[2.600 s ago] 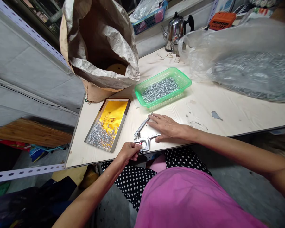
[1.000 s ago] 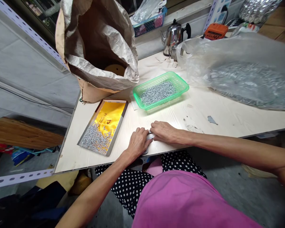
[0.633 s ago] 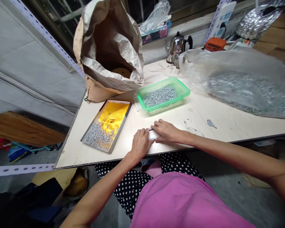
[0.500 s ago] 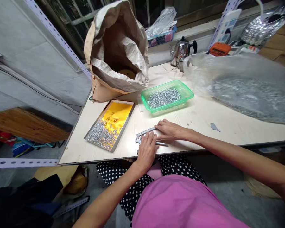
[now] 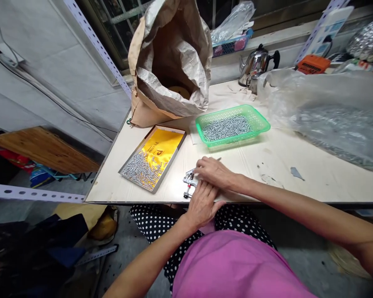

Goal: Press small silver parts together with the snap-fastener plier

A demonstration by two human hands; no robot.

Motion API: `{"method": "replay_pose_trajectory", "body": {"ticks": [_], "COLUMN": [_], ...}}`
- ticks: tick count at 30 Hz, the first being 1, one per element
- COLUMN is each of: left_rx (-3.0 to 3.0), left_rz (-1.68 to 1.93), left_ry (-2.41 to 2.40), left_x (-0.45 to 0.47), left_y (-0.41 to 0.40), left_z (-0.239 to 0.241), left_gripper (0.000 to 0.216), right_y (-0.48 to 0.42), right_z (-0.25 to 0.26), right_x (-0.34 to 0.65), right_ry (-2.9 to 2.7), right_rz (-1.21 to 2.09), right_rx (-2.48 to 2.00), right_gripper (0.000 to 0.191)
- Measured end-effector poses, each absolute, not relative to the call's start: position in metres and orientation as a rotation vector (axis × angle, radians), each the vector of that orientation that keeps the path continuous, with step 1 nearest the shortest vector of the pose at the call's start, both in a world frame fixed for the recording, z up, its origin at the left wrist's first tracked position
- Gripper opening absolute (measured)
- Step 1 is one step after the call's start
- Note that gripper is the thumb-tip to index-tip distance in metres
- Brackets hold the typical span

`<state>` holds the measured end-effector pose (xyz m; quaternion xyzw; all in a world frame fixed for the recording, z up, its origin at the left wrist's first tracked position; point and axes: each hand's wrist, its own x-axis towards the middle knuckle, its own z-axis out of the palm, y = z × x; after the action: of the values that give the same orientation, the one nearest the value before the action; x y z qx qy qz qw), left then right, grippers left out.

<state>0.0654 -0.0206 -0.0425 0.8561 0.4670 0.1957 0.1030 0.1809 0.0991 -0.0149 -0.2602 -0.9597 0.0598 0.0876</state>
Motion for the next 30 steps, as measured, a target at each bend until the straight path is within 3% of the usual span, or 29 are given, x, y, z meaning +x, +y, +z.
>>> {"method": "replay_pose_trajectory", "body": {"ticks": [6,10,13,16,21,24,27,30], "left_rx": [2.76,2.702,2.383,2.166,2.079,2.021,2.009,2.017], "left_rz": [0.782,0.988,0.802,0.535,0.092,-0.024,-0.005,0.03], "left_ry": [0.913,1.392,2.045,2.27,2.315,2.319,2.321,2.324], "left_x": [0.053,-0.002,-0.054,-0.086,-0.086,-0.081,-0.084,-0.088], "left_y": [-0.057,-0.044,-0.006,0.032,0.064,0.073,0.08,0.082], "left_z": [-0.012,0.013,0.02,0.016,0.006,0.0,-0.003,0.003], "left_gripper": [0.02,0.012,0.019,0.022,0.026,0.027,0.024,0.022], "right_y": [0.078,0.077,0.079,0.094,0.154,0.173,0.151,0.101], "right_z": [-0.007,-0.025,-0.03,-0.007,0.055,0.065,0.044,0.008], "right_x": [0.144,0.132,0.126,0.137,0.195,0.225,0.231,0.221], "right_ry": [-3.047,-2.926,-2.742,-2.39,-2.054,-2.069,-2.221,-2.407], "right_rz": [0.304,0.408,0.536,0.548,0.117,-0.096,0.029,0.39], "right_rx": [-0.256,-0.213,-0.327,-0.466,-0.917,-1.194,-1.166,-1.003], "right_gripper": [0.016,0.006,0.007,0.009,0.01,0.021,0.024,0.02]}}
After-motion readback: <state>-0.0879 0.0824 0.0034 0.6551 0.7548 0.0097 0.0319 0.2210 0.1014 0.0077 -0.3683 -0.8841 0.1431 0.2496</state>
